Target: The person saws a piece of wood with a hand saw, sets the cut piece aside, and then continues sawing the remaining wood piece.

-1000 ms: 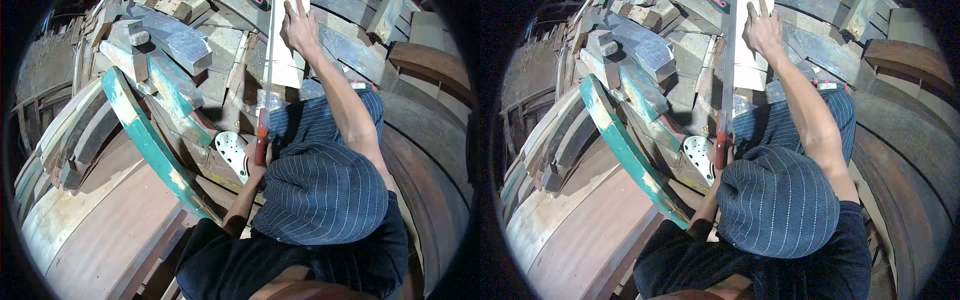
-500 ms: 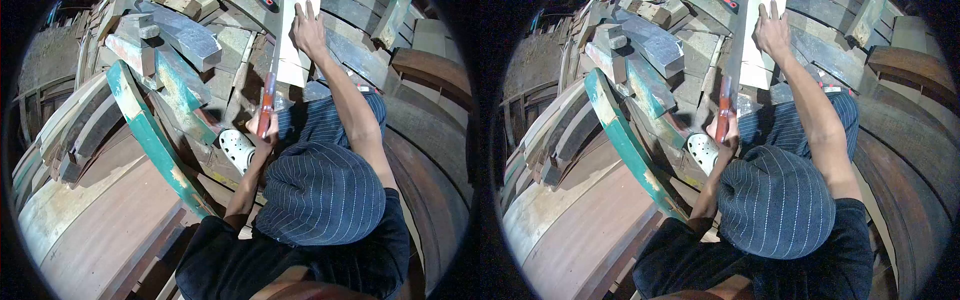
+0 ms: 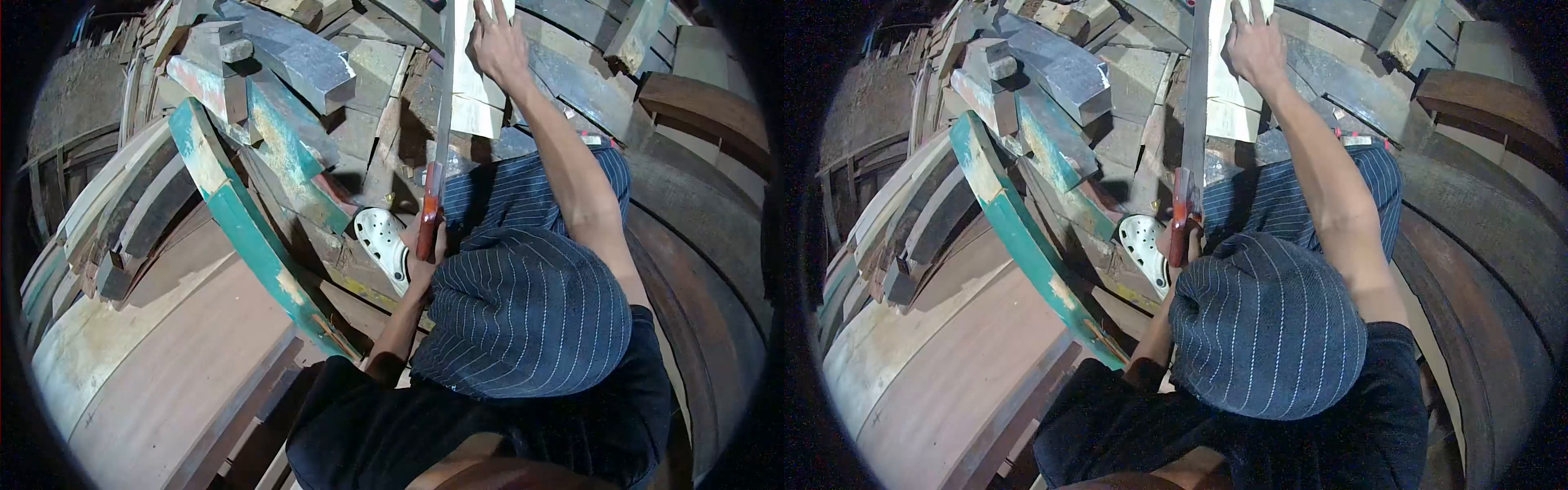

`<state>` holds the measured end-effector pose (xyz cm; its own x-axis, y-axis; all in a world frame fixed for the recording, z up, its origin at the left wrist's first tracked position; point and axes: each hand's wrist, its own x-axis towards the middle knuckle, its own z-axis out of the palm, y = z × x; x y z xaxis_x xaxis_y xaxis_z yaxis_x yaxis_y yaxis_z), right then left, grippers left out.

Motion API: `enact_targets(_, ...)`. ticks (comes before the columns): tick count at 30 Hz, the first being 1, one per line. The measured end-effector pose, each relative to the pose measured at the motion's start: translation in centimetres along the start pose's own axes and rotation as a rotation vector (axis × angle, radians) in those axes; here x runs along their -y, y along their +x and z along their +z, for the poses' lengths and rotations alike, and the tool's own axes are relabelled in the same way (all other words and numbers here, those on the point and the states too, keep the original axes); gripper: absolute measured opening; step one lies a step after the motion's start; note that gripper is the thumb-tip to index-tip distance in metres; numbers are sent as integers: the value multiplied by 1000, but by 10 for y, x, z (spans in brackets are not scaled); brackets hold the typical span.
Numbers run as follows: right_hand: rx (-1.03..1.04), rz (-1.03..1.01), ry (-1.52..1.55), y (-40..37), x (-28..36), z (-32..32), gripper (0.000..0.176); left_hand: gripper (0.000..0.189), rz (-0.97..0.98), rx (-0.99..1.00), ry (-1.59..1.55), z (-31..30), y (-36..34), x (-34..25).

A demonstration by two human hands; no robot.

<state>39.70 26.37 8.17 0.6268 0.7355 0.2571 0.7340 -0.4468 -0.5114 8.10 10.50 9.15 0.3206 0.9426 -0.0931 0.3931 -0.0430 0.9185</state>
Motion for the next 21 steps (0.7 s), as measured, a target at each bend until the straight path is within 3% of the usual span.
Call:
enact_targets(4,-35,-27,-2,1,-6,7,46,20,87,-11,239,13,28,-6)
enact_targets(6,-61,-88,-32,5,-13,13,46,23,222,-108,15,25,48,4)
enact_targets(8,-117,-122,-50,9,-23,23,46,20,150,-178,-49,38,67,17)
enact_targets(10,-88,-94,-29,2,-17,23,46,15,360,-125,49,39,95,-9)
enact_targets(12,-4,-5,8,2,-3,2,46,15,239,-137,42,48,108,-32)
enact_targets(15,-4,-17,-1,3,-5,3,46,15,317,-147,4,46,101,-25)
enact_targets(18,21,18,1,2,2,-3,49,12,312,-138,-19,34,59,23)
enact_targets(20,32,13,-44,2,-1,-3,49,14,322,-6,398,7,26,13)
enact_targets(21,2,-18,-46,3,-6,3,50,13,140,-9,211,5,3,32)
